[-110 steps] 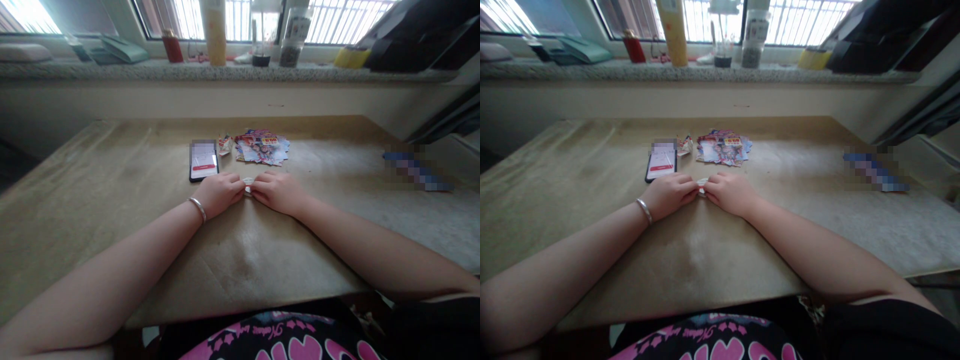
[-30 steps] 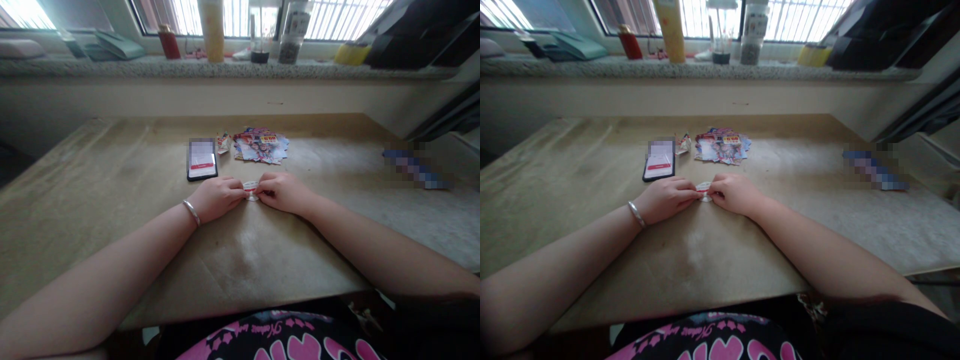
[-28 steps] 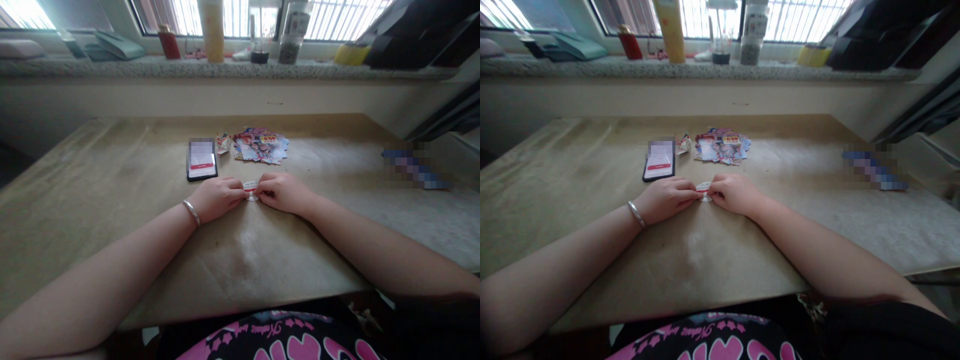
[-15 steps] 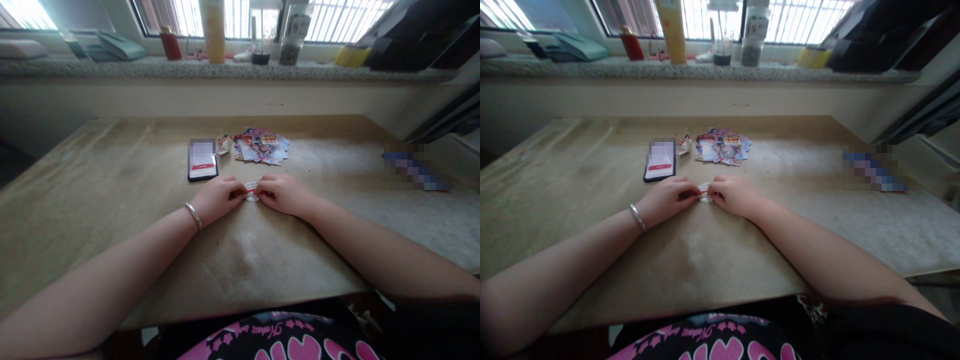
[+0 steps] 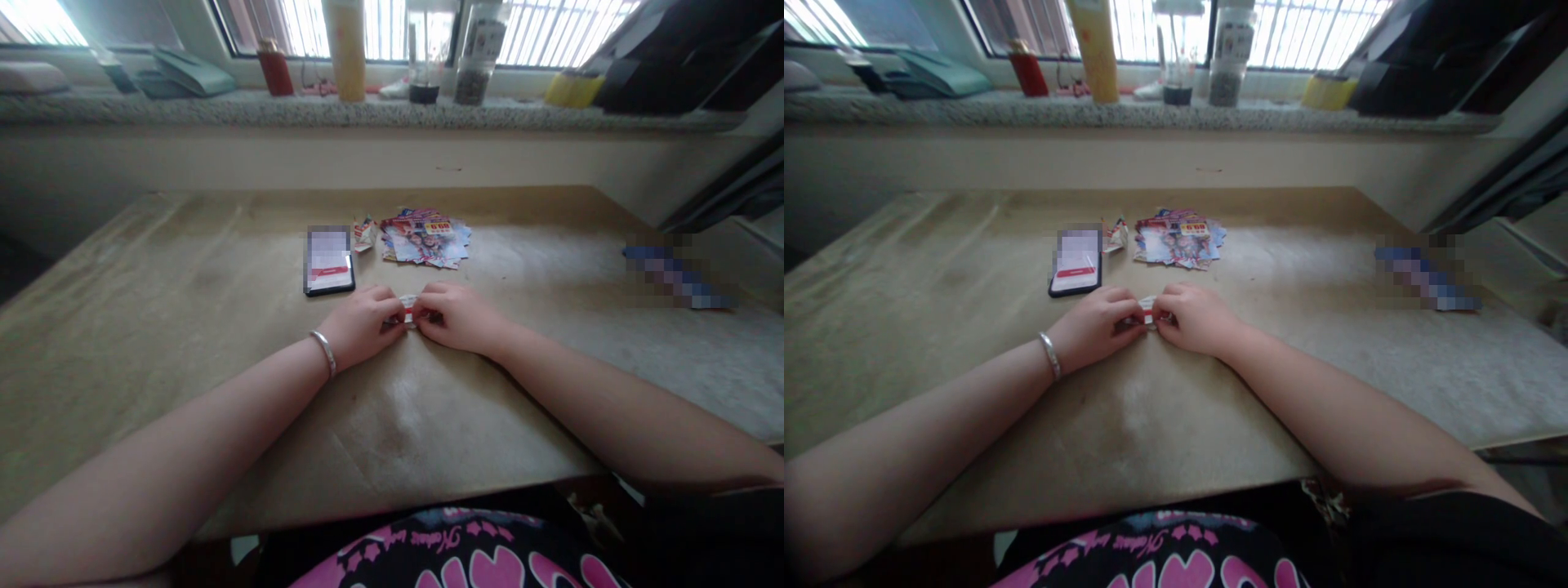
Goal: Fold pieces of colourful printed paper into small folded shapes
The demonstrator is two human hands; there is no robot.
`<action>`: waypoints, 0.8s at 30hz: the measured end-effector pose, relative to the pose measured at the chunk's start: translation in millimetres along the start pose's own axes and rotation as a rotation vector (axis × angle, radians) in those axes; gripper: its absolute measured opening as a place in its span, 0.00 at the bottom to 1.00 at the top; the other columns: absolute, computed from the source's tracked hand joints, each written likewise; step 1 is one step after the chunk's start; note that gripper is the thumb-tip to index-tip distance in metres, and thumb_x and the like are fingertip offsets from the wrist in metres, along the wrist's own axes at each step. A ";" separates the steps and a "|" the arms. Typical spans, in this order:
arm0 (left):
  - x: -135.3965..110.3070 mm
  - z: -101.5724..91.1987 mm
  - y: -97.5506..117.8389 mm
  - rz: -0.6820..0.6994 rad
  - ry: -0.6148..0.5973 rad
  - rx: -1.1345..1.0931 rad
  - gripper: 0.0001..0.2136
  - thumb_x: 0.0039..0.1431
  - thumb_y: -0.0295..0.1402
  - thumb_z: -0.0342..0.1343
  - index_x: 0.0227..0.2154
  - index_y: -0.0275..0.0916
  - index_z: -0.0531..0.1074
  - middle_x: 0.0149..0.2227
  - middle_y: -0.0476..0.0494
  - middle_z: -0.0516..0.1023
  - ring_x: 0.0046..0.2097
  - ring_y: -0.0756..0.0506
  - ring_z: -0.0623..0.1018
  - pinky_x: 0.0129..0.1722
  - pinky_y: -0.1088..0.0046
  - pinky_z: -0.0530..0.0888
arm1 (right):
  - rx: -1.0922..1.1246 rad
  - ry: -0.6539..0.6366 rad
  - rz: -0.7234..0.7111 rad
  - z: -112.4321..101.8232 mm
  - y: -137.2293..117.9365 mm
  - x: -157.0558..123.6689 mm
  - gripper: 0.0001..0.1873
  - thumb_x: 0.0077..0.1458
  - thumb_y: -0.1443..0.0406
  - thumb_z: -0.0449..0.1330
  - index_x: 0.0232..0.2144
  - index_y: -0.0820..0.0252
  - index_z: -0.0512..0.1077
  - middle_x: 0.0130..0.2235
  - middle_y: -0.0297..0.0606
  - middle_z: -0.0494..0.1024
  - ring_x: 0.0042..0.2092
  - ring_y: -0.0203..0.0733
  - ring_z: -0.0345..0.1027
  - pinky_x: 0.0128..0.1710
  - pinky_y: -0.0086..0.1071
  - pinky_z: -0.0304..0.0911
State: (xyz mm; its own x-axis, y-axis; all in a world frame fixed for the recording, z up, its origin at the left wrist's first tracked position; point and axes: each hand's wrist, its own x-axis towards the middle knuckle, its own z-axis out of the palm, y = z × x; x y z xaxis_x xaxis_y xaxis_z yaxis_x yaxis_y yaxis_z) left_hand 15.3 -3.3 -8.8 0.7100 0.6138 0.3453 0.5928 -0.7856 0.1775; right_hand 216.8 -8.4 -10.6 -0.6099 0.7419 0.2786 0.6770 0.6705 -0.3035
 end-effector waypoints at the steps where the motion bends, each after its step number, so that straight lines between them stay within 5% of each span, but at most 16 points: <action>1: 1.0 0.4 0.4 -0.006 -0.008 0.006 0.07 0.57 0.33 0.55 0.28 0.36 0.74 0.31 0.43 0.73 0.35 0.46 0.71 0.37 0.71 0.69 | 0.026 0.004 0.014 0.2 -0.1 0.9 0.06 0.51 0.66 0.56 0.29 0.60 0.74 0.32 0.38 0.72 0.36 0.39 0.65 0.36 0.30 0.57; 12: 6.0 0.7 -13.2 -0.067 -0.084 -0.263 0.06 0.57 0.31 0.56 0.29 0.37 0.76 0.30 0.47 0.74 0.32 0.51 0.73 0.32 0.77 0.68 | 0.290 -0.030 0.114 2.2 6.5 4.5 0.04 0.49 0.69 0.58 0.27 0.62 0.74 0.28 0.34 0.70 0.30 0.33 0.63 0.31 0.26 0.56; 24: 2.0 0.1 -10.7 -0.011 -0.032 -0.181 0.06 0.57 0.31 0.55 0.30 0.36 0.75 0.34 0.43 0.75 0.35 0.50 0.73 0.35 0.76 0.70 | 0.295 -0.050 0.176 4.5 6.2 6.4 0.07 0.53 0.63 0.58 0.28 0.62 0.72 0.26 0.32 0.70 0.28 0.32 0.61 0.29 0.26 0.53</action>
State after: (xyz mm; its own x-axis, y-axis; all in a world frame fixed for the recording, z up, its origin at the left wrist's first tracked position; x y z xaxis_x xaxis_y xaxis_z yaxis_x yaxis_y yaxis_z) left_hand 10.4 6.3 -10.2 0.7176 0.6219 0.3134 0.5240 -0.7786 0.3453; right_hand 215.3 0.5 -14.7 -0.5187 0.8407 0.1556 0.6301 0.4989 -0.5950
